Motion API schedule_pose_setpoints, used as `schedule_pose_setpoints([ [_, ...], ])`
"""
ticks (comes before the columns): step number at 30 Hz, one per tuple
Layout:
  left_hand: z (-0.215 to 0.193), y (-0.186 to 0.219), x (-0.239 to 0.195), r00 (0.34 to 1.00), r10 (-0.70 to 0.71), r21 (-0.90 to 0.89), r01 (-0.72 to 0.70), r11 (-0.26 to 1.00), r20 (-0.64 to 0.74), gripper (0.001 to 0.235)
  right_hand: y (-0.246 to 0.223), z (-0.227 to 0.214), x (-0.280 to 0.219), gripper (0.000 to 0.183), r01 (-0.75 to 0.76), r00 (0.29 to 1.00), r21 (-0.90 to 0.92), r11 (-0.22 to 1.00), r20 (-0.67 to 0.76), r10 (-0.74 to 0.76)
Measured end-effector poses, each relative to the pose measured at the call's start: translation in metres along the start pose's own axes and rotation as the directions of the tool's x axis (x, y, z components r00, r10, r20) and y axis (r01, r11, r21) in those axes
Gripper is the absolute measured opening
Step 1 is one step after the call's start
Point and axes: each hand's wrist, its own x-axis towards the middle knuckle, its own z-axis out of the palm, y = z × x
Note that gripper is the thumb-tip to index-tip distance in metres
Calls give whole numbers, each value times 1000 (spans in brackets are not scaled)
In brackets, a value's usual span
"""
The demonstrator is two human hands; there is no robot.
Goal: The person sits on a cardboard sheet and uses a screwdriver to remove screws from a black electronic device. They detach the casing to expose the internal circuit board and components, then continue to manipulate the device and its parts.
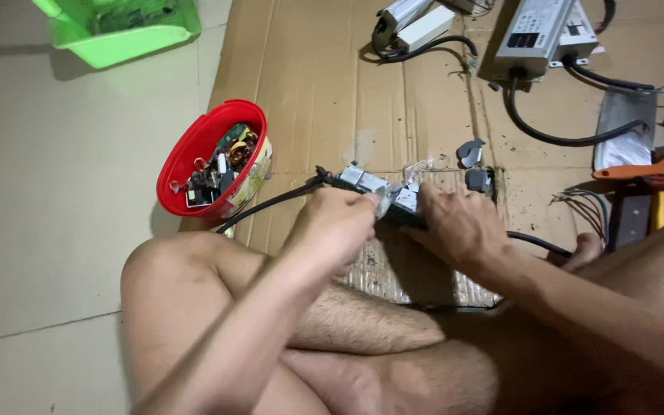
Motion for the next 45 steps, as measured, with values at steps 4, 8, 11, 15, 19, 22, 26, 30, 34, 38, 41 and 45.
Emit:
schedule_pose_setpoints([
  [4, 5, 0, -10, 998, -53, 144, 51, 988, 15, 42, -21, -42, -25, 58, -134, 990, 160, 978, 63, 126],
  [8, 14, 3, -26, 999, -38, 38, 39, 999, -16, 43, -14, -29, -17, 37, -224, 972, 268, 937, -14, 236],
  [11, 19, -1, -17, 999, -27, -21, 26, 999, -46, 42, -20, -19, -12, 46, -255, 967, 211, 944, 38, 253],
  [15, 23, -1, 2, 998, 10, 86, -5, 996, -55, 41, -26, -22, -24, 40, -252, 966, 166, 954, -15, 257],
  [19, 17, 15, -21, 979, 180, 272, -149, 951, -95, 41, -23, -17, -17, 43, -176, 984, 202, 963, 26, 174],
  [22, 24, 14, -16, 951, 295, 306, -255, 917, -92, 39, -21, -20, -17, 38, -208, 978, 236, 949, 23, 208],
  [26, 31, 15, -12, 960, 269, 359, -226, 906, -73, 39, -17, -19, -18, 37, -204, 978, 299, 932, 22, 207],
  [30, 38, 13, -4, 989, 111, 247, -84, 965, -97, 40, -25, -48, -35, 19, -146, 989, 250, 957, 54, 137],
  [34, 58, 14, 15, 990, 46, 147, -26, 989, -133, 38, -14, -16, -21, 19, -123, 992, 215, 969, 40, 117],
  [38, 60, 31, -12, 998, 0, 90, 6, 996, -67, 45, -12, -6, -18, 29, -153, 988, 284, 947, 26, 152],
  [41, 56, 28, -19, 999, 15, 53, -13, 999, -49, 46, -21, -25, -30, 23, -176, 983, 299, 938, -3, 186],
  [45, 35, 11, -6, 999, 28, 126, -25, 992, -20, 46, -23, -19, -27, 35, -138, 983, 328, 935, -66, 169],
])
